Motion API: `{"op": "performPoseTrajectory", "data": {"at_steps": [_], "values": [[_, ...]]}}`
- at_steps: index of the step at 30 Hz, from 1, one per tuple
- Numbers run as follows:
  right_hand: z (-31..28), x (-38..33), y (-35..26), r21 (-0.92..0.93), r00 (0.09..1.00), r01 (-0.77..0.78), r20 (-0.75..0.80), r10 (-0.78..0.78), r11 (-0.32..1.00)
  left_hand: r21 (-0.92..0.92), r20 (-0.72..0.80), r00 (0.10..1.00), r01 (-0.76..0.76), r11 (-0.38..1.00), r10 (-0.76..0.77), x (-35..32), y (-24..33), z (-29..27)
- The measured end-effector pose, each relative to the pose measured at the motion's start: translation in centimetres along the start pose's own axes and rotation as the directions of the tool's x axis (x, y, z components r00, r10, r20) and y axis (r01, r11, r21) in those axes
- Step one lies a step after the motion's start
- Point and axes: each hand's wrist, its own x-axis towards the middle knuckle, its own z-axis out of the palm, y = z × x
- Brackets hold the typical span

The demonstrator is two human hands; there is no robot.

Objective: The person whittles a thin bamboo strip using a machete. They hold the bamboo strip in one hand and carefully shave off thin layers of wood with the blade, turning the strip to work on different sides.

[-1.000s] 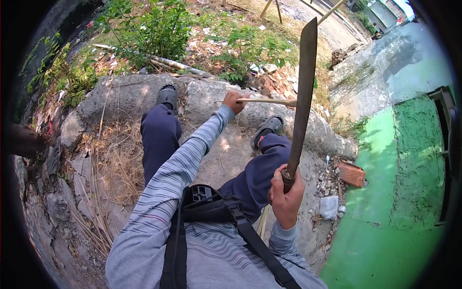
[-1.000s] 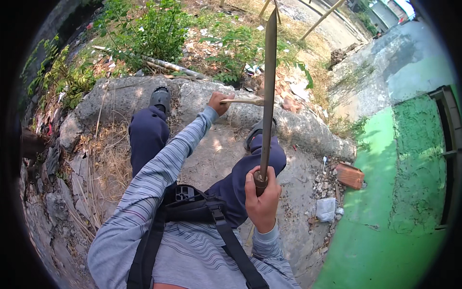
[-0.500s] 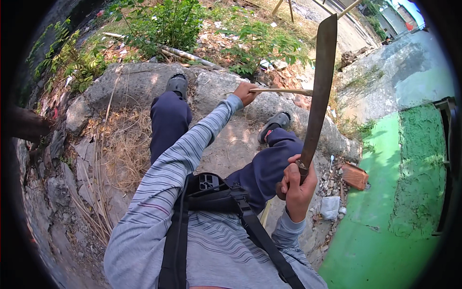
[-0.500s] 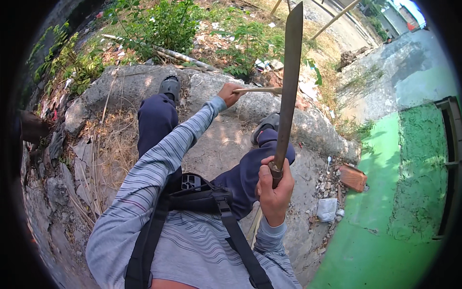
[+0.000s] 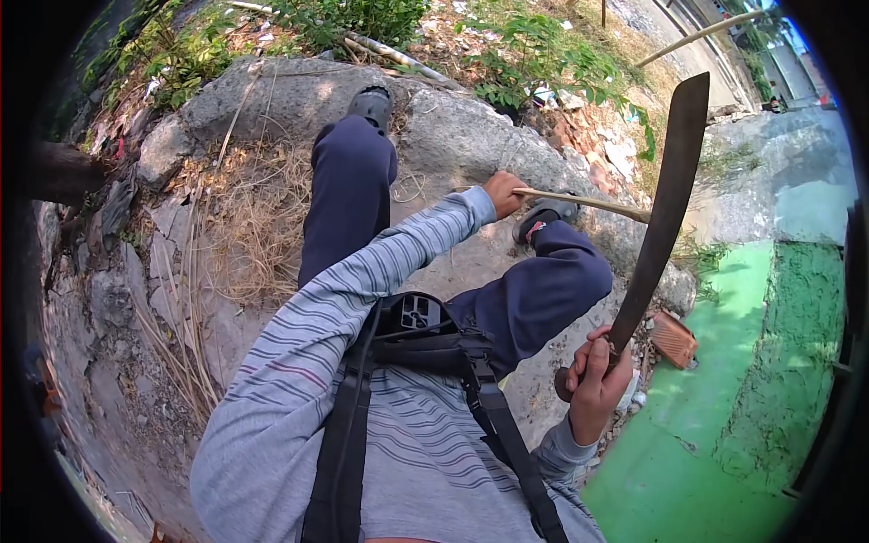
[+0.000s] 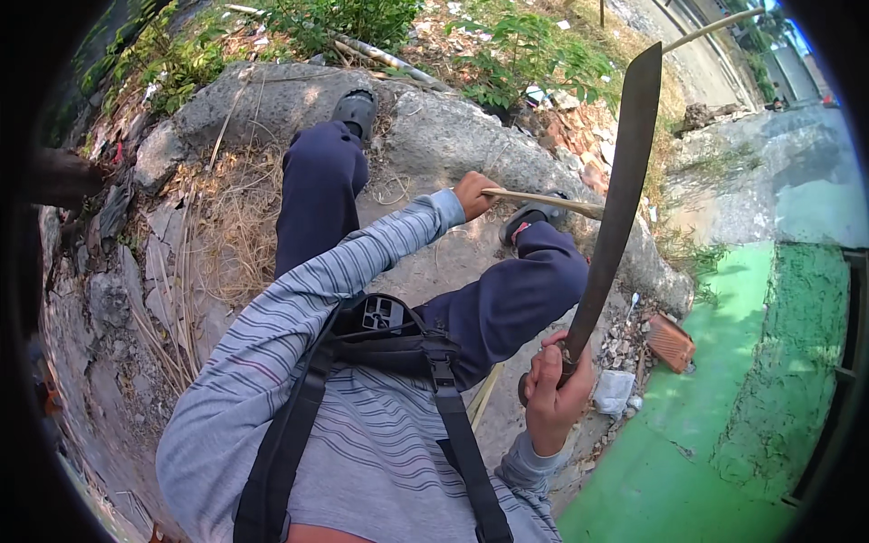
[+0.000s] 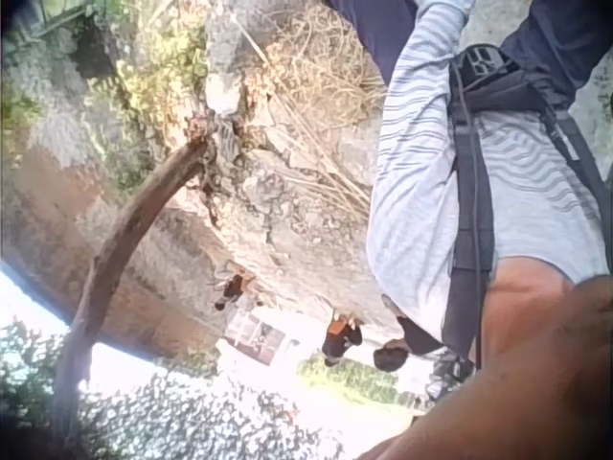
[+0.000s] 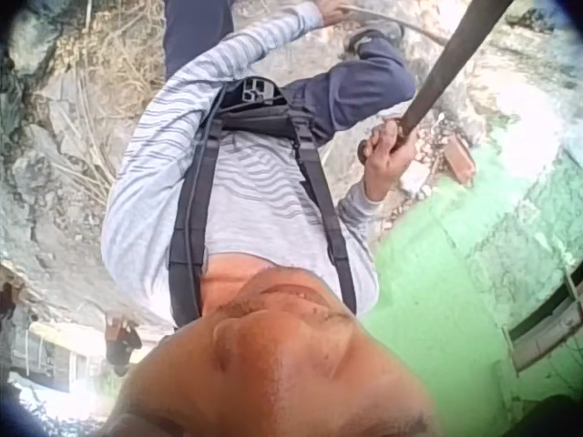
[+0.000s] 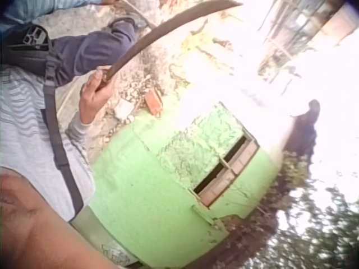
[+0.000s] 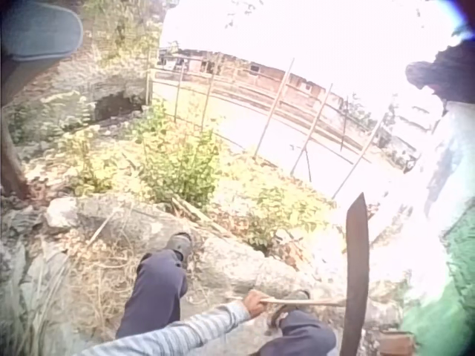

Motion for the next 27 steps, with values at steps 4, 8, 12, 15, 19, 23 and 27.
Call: {"op": "performPoseTrajectory", "data": {"at_steps": [4,8,12,15,19,23,27], "values": [[0.6,1.2,-0.1,0.012,1.000,0.013,0.016,-0.013,1.000,-0.016,0.037,0.993,0.114,0.993,-0.113,0.0,-0.2,-0.7],[0.2,2.6,-0.2,0.015,0.999,0.046,-0.004,-0.046,0.999,-0.047,0.151,0.979,0.142,0.989,-0.134,1.0,2.2,-3.2],[-0.5,3.6,-0.4,0.045,0.998,0.059,-0.003,-0.059,0.997,0.012,0.127,0.992,0.013,1.000,-0.015,0.8,0.7,-4.6],[-1.6,4.2,-0.8,0.080,0.998,0.050,0.022,-0.051,0.996,0.144,0.112,0.993,-0.045,0.989,0.029,-0.1,-0.2,-4.6],[-2.2,4.2,-1.8,0.044,0.998,0.028,0.051,-0.030,0.999,0.264,0.200,0.976,0.034,0.964,-0.090,-1.5,0.0,-3.7],[-1.8,3.9,-2.3,0.023,0.996,0.028,0.084,-0.030,0.999,0.436,0.178,0.965,0.097,0.895,-0.191,-1.3,-1.0,-3.4],[-2.6,2.5,-4.0,-0.022,0.988,0.149,-0.025,-0.149,0.989,0.436,0.089,0.995,-0.003,0.900,-0.040,0.3,2.3,-3.2]]}}
